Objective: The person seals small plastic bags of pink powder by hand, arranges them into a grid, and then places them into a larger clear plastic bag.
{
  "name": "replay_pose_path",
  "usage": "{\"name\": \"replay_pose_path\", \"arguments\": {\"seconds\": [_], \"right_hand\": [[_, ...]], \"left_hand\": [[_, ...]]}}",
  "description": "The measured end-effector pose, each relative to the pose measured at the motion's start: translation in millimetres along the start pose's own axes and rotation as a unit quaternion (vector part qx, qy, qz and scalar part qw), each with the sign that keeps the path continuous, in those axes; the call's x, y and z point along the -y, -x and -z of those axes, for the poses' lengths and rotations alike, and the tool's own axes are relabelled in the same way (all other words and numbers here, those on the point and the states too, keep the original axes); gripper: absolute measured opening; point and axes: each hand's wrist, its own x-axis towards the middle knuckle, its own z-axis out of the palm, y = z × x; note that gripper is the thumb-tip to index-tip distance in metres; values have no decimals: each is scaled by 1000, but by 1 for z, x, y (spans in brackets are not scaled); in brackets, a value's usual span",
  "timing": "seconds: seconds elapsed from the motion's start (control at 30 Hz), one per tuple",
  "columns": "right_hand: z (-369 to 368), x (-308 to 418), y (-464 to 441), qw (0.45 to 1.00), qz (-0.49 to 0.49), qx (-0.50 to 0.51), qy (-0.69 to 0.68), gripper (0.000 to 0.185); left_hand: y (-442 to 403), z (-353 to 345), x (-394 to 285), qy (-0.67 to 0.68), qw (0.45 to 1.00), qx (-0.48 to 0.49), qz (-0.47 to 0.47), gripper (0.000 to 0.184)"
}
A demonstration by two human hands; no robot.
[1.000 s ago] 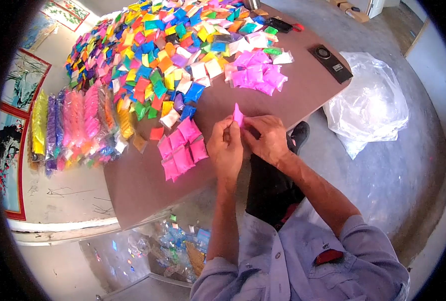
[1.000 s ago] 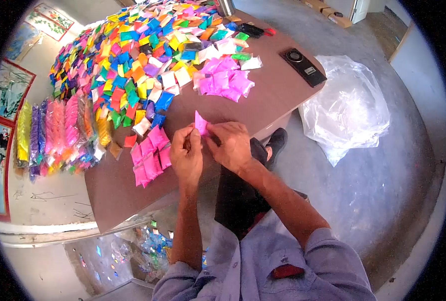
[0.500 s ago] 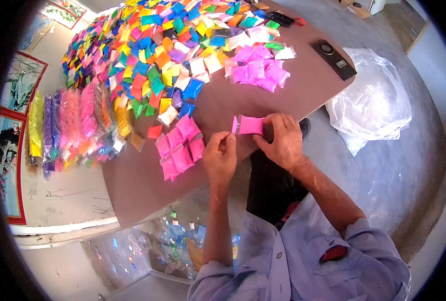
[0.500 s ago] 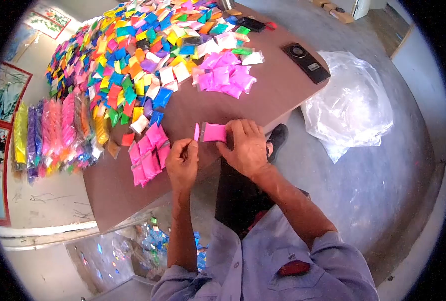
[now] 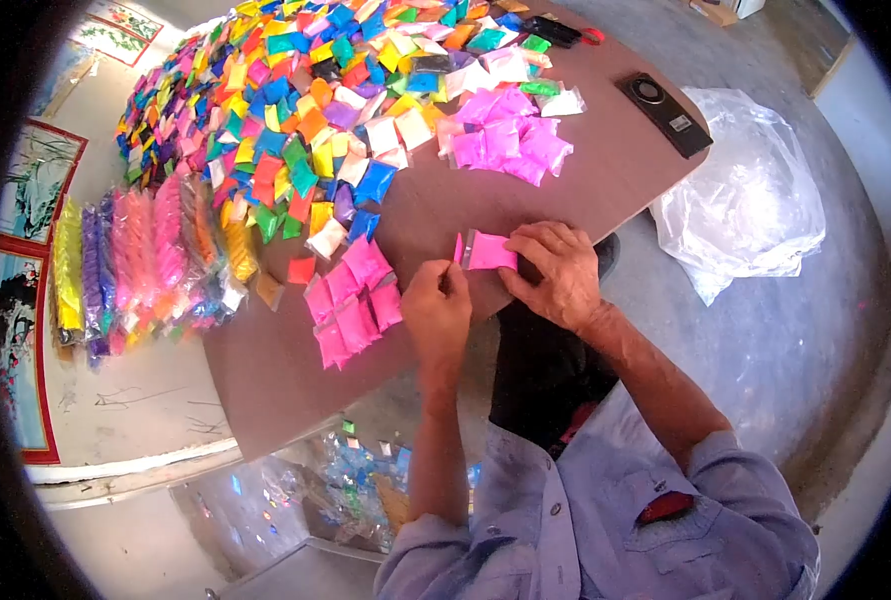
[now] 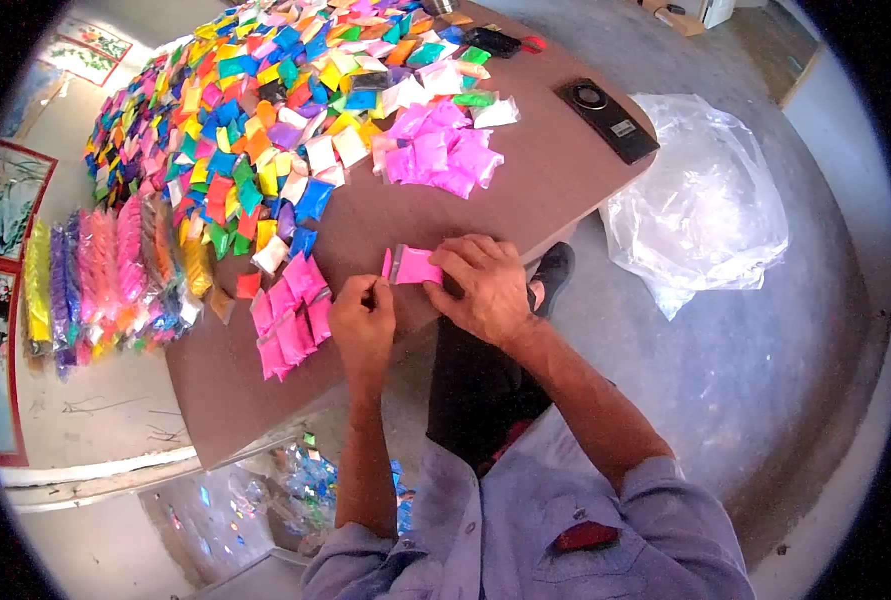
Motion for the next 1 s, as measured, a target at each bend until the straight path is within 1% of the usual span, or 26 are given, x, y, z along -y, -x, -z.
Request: {"name": "replay_pose_path", "arguments": {"seconds": [0.03, 0.1, 0.13, 0.2, 0.27, 0.37, 0.43, 0.47, 0.53, 0.57, 0.63, 0.67, 0.73, 0.77, 0.83, 0.87, 0.93, 0.97, 1.0], "right_hand": [[0, -1, 0, 1000, 0, -2, 0, 34], [-1, -1, 0, 1000, -5, -11, -3, 35], [-2, -2, 1, 1000, -5, -19, -7, 36], [-1, -2, 1, 1000, 0, -17, -8, 37], [-1, -2, 0, 1000, 6, -18, -9, 38], [0, -3, 1, 1000, 7, -14, -5, 38], [-3, -4, 2, 1000, 3, -19, -7, 37], [-4, -5, 2, 1000, 4, -20, -7, 37], [-3, -6, 2, 999, 10, -27, -13, 36], [-3, -5, 4, 1000, 6, -26, -13, 36], [-4, -5, 3, 999, 3, -30, -15, 36], [-4, -4, 2, 999, 6, -29, -16, 36], [-4, -4, 1, 1000, 7, -28, -5, 37], [-4, -4, 1, 1000, 8, -29, -5, 37], [-3, -4, 2, 1000, 1, -25, -2, 38], [-3, -4, 2, 1000, 1, -26, -1, 38], [-4, -6, 3, 999, 15, -38, 3, 39], [-5, -6, 5, 999, 12, -37, 3, 39], [-6, -7, 4, 999, 10, -37, -3, 39]], "left_hand": [[-1, 2, -5, -1, 1000, 0, -1, 9], [1, 4, -18, 65, 997, -17, 27, 8], [4, 1, -20, 65, 997, -15, 28, 8], [6, -6, -25, 64, 996, 16, -68, 10], [0, -10, -24, 41, 996, 5, -75, 10], [-13, -11, -3, 25, 997, 24, -62, 9], [-25, -5, 5, -77, 995, 36, -54, 8], [-26, -3, 7, -77, 995, 35, -55, 8], [-32, 5, -4, -18, 999, 31, -22, 7], [-30, 6, -10, -18, 999, 35, -21, 7], [-29, 5, -25, 7, 997, 50, -66, 8], [-28, 2, -25, 7, 997, 48, -64, 8], [-28, -5, -22, -87, 990, 50, -99, 8], [-31, -7, -14, -86, 990, 49, -100, 8], [-40, -4, 0, -109, 990, 73, -59, 8], [-39, -4, 5, -108, 990, 73, -60, 8], [-39, 5, -2, -77, 995, 27, -63, 10], [-34, 8, -6, -78, 995, 30, -62, 10], [-29, 9, -14, -26, 997, 38, -64, 10]]}}
